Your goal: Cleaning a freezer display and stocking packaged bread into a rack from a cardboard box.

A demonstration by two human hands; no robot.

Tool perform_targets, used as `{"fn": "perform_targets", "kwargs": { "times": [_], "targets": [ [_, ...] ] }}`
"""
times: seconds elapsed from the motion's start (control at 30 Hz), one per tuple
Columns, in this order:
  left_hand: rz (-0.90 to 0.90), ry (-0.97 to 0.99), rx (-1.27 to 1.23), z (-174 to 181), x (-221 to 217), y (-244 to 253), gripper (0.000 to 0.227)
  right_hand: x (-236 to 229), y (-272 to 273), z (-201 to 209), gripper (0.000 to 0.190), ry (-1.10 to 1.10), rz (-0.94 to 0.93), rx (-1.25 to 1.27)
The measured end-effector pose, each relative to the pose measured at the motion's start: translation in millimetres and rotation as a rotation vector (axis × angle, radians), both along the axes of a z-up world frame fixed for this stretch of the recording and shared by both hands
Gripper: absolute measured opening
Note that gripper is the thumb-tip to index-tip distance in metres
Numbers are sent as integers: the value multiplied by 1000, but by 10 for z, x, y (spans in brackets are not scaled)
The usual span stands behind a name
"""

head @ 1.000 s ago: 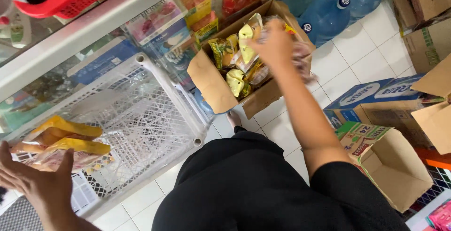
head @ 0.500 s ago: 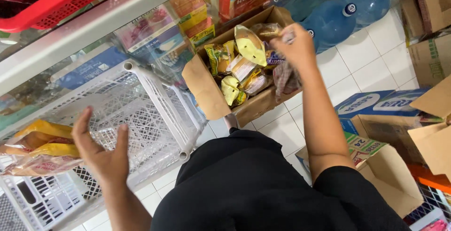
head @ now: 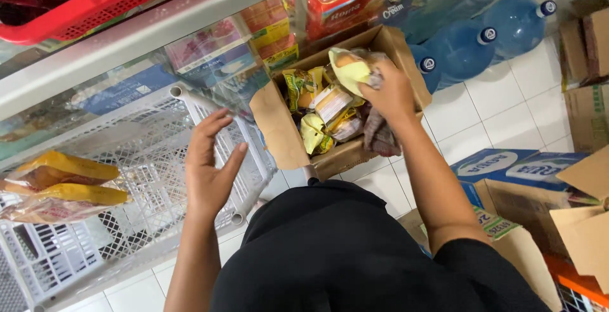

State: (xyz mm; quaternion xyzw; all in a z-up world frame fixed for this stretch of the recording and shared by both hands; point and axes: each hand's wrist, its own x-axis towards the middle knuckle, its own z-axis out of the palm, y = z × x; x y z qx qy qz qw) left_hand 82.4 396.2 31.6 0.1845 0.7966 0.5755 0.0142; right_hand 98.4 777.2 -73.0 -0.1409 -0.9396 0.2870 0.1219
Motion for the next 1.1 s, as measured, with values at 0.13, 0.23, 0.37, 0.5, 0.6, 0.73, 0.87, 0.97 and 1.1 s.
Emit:
{"fn": "perform_targets", "kwargs": {
  "times": [0.13,0.23,0.37,0.5,0.6,0.73,0.87,0.97,1.1],
  "targets": [
    [-187,-412,196,-359,-99,205,55,383,-133,585,39,178,97,-181],
    [-186,-932,509,-327,-130,555,81,592,-372,604,41,208,251,-207],
    [19,-1039,489,-281,-101,829,98,687,-819,573,33,390,581,-101],
    [-76,-474,355,-669,-90,586,94,604,-737,612,23,109,708,-216],
    [0,-420,274,-564,-62,440,86,306,-234,524,29,-295,506,-62],
    [12,-411,418,-562,9,492,74,-286,302,-72,40,-299,216,251],
    [9,-193,229,-769,215,834,70,-784,285,-483,34,-259,157,262],
    [-4,-589,139,-907,357,1106,71,-1113,182,-1160,19,-367,165,387],
    [-105,-435,163,-1361,417,1258,65,-1278,36,-1828,20,-299,218,556]
  ]
}}
